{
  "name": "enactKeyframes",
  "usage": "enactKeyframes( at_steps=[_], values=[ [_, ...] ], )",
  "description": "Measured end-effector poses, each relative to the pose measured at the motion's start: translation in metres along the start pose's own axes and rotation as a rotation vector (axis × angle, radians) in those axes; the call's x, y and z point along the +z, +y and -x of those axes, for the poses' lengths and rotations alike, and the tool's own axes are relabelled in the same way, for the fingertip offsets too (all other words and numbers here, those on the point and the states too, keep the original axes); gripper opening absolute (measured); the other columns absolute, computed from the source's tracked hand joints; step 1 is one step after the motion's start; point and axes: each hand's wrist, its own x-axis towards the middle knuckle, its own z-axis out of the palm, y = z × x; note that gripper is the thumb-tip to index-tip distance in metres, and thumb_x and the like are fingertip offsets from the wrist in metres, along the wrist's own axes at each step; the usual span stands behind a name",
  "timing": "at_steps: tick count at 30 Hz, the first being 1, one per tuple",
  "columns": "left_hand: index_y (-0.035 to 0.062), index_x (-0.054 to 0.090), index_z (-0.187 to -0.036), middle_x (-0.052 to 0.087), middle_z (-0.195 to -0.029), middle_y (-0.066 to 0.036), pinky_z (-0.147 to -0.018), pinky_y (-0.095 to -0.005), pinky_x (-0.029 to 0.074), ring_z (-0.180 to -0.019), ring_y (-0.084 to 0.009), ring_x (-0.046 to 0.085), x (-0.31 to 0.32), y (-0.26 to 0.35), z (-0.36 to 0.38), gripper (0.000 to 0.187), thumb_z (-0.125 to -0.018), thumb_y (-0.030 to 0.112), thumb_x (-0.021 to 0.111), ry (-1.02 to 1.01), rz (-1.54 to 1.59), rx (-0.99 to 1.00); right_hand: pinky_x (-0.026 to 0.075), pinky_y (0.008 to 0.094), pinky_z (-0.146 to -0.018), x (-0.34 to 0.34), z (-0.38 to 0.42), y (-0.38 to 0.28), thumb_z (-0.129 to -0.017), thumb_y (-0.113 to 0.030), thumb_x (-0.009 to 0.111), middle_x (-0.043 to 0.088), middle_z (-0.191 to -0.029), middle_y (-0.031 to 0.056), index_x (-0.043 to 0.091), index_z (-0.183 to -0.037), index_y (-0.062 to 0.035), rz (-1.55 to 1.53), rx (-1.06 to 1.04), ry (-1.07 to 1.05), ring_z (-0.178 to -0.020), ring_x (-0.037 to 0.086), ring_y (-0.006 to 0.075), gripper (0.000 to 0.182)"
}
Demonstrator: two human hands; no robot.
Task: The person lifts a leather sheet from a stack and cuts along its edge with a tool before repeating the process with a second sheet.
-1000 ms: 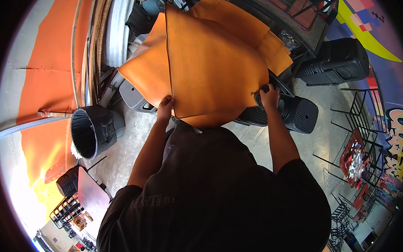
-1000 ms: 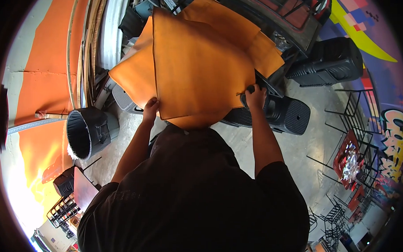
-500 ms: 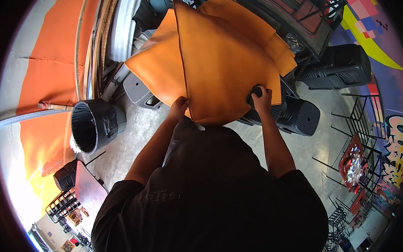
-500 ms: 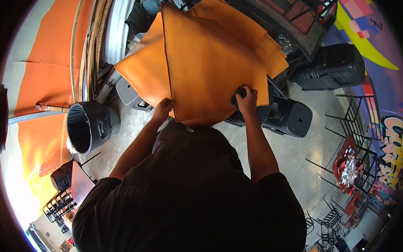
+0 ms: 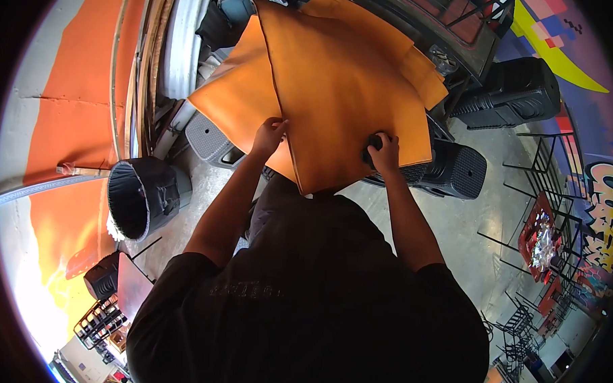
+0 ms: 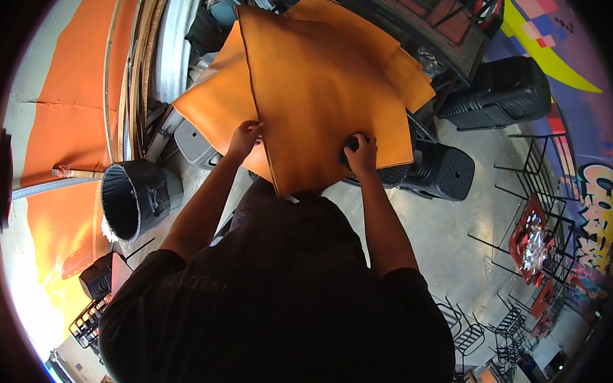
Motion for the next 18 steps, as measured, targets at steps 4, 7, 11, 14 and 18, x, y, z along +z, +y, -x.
enactKeyframes(
  at_steps=[4,7,11,14,18],
  values=[
    [-0.0026,0.064,-0.121,0.074,-0.089,-0.014,-0.063,-0.0339,0.058,-0.076,-0.0186,0.071,0.005,0.025,-0.038,0.044,-0.099,0.035,0.068,0.042,-0.189,-0.066,0.048,0.0548,-0.100,0.004,0.002,-0.006,-0.079,-0.024,0.076,0.051,-0.126,0.0233,0.065,-0.124,-0.0150,0.020,0.028,0.004,-0.115,0.054,0.0483,0.047],
    [-0.0009,0.065,-0.115,0.073,-0.087,-0.014,-0.063,-0.0360,0.058,-0.075,-0.0186,0.070,0.013,0.048,-0.044,0.038,-0.100,0.034,0.066,0.089,-0.252,-0.020,0.047,0.0556,-0.101,0.013,0.014,-0.008,-0.079,-0.024,0.076,0.049,-0.129,0.0239,0.063,-0.127,-0.0158,0.047,0.095,0.050,-0.117,0.052,0.0487,0.050],
    [-0.0001,0.064,-0.105,0.068,-0.081,-0.011,-0.062,-0.0362,0.056,-0.073,-0.0185,0.068,0.003,0.050,-0.049,0.032,-0.101,0.031,0.065,-0.008,0.105,-0.174,0.046,0.0563,-0.102,0.024,0.024,-0.013,-0.079,-0.024,0.076,0.048,-0.131,0.0240,0.062,-0.128,-0.0165,0.031,0.112,0.123,-0.118,0.051,0.0486,0.051],
    [-0.0012,0.061,-0.100,0.063,-0.078,-0.010,-0.063,-0.0366,0.052,-0.074,-0.0198,0.065,-0.011,0.043,-0.057,0.030,-0.100,0.029,0.065,0.027,0.045,-0.062,0.046,0.0569,-0.102,0.036,0.024,-0.029,-0.078,-0.023,0.076,0.048,-0.129,0.0242,0.063,-0.128,-0.0175,0.006,0.097,0.129,-0.118,0.050,0.0493,0.051],
    [-0.0012,0.061,-0.103,0.063,-0.079,-0.011,-0.062,-0.0367,0.049,-0.072,-0.0213,0.063,-0.056,0.032,-0.062,0.030,-0.100,0.028,0.065,0.181,0.005,-0.001,0.046,0.0575,-0.101,0.065,0.021,-0.068,-0.078,-0.023,0.077,0.049,-0.127,0.0240,0.064,-0.127,-0.0177,-0.045,0.043,0.129,-0.118,0.050,0.0495,0.051]
  ],
)
